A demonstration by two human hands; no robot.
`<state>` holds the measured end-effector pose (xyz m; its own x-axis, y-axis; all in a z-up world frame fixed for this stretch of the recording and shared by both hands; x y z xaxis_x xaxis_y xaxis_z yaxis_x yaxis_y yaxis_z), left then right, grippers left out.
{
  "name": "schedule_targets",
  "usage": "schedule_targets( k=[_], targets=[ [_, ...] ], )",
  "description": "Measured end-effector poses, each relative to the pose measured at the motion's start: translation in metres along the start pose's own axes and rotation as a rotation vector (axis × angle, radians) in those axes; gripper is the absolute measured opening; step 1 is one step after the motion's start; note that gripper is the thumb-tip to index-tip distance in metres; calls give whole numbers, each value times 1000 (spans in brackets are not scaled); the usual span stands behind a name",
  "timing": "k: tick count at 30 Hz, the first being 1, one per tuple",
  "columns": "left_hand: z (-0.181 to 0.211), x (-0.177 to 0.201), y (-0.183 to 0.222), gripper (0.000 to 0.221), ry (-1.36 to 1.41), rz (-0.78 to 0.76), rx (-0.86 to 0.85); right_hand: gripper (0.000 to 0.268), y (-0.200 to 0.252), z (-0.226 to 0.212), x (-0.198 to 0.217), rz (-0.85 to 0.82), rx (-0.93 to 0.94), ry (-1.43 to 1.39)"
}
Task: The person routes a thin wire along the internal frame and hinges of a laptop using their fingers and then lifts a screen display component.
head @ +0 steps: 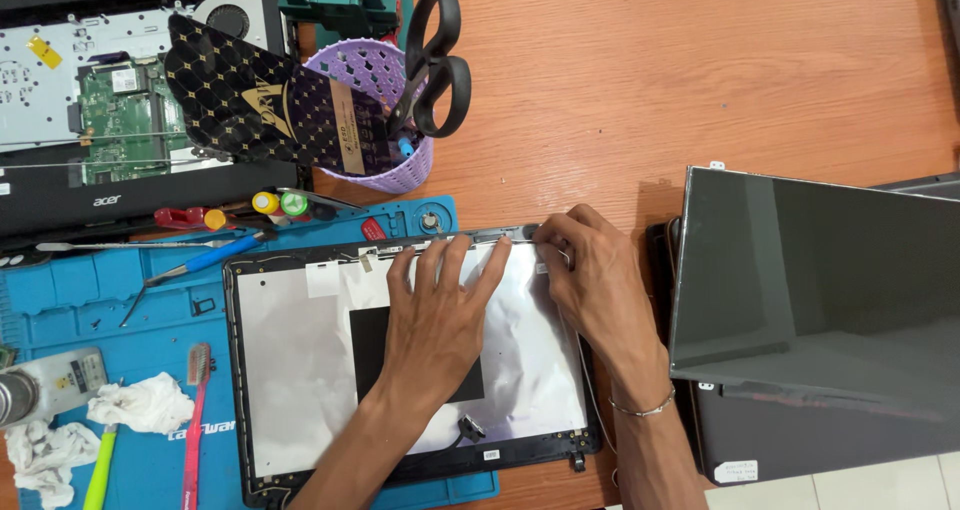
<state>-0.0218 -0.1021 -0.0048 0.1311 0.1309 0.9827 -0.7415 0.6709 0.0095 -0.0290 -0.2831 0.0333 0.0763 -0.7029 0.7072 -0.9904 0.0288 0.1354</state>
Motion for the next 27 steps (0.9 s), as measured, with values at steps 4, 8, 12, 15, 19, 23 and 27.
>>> schedule_targets(
  k=[4, 8, 12, 15, 19, 23, 27],
  targets=[
    [0, 0, -2, 64, -7, -2, -6, 12, 2, 0, 1, -20, -11, -13],
    [0, 1, 0, 64, -7, 13, -16, 10, 4, 0, 1, -36, -34, -31],
    [-1, 1, -1, 64, -5, 13, -16, 10, 4, -1, 2, -25, -4, -24],
    [-1, 2, -1, 65, -7, 18, -25, 11, 4, 1, 1, -42, -9, -17],
    [0, 3, -2, 64, -23, 23, -22, 12, 3, 2, -1, -34, -17, -34],
    [1, 6, -4, 62, -20, 14, -15, 11, 3, 0, -1, -12, -29, -35],
    [4, 10, -6, 62, -53, 3, -6, 11, 2, -2, 0, 25, 14, -20]
  ],
)
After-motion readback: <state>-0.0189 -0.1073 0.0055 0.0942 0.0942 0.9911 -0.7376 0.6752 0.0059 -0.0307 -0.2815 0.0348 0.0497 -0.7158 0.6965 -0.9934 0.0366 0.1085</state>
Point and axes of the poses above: each hand's wrist, its own y-axis away from the middle knuckle, its own x-axis out of the back of the hand, z = x × y, the point moved 1 cm from there along -y, towards the middle knuckle, and after that the axes turned 15 degrees about -z, right-handed, at the moved point
